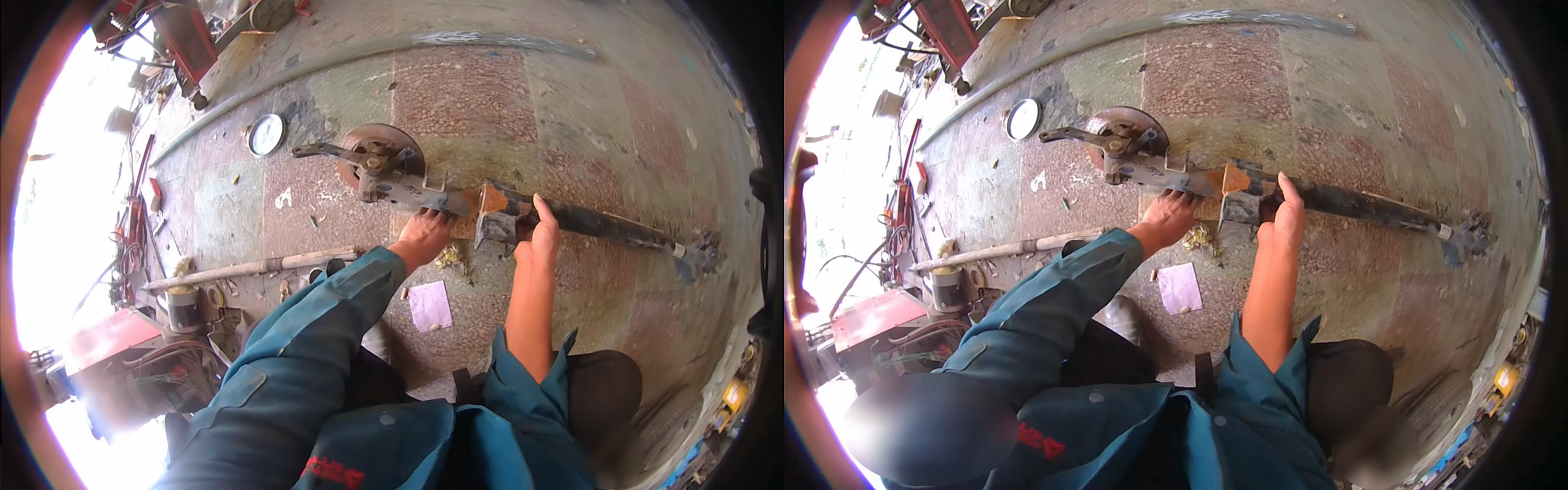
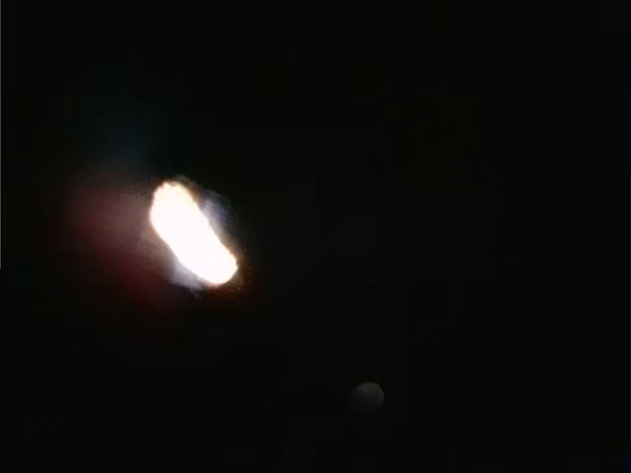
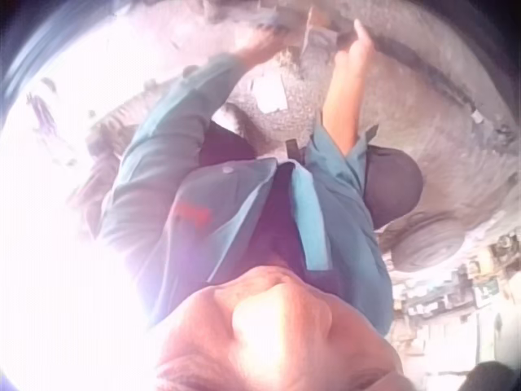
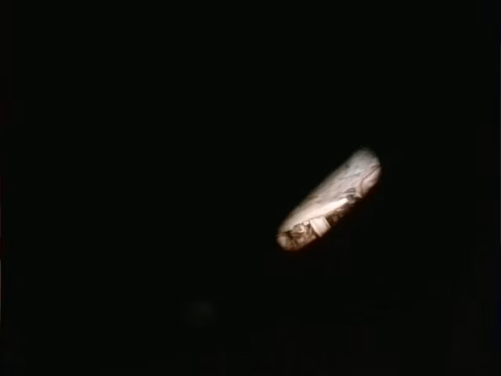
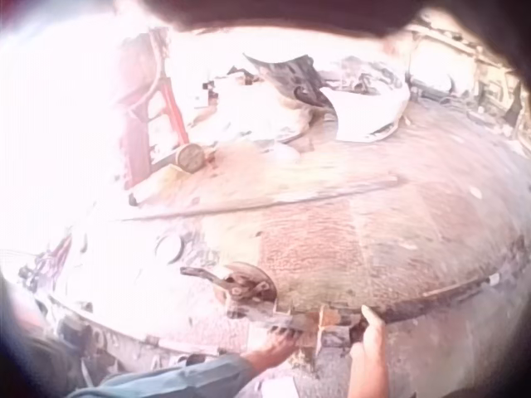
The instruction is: The person sits on the floor of a workshop and uses a small metal tool to scrape and clean a circular metal component attached to a long rod. The person repeatedly scrapes the surface and adjusts their grip on the tool and the part throughout the clip.
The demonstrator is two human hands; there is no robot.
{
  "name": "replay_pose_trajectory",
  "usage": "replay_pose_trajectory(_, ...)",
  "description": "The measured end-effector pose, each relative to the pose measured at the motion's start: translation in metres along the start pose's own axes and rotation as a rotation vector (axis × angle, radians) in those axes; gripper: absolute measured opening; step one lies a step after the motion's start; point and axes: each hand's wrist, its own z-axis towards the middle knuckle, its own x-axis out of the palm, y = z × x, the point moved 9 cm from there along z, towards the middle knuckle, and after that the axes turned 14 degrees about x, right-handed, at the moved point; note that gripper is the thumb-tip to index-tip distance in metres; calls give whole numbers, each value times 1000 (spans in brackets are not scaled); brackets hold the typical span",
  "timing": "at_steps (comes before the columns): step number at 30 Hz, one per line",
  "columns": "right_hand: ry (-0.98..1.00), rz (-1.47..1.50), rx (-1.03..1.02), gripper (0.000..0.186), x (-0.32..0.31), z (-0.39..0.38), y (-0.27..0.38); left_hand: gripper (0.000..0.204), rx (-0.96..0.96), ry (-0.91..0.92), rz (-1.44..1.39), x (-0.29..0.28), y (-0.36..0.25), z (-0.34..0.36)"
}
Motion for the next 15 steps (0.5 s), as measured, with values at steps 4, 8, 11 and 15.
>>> replay_pose_trajectory(4,8,-23,31,29,2,-9,-6,61,-81,-15,-36,6,11,5)
replay_pose_trajectory(8,-96,-53,7,25,-14,-6,-2,55,-35,-110,-64,-1,11,13)
replay_pose_trajectory(11,-78,-61,1,26,-12,-8,-1,62,-9,-90,-124,-8,9,13)
replay_pose_trajectory(15,-78,-75,-2,27,-9,-9,-2,63,7,-67,-125,-10,9,13)
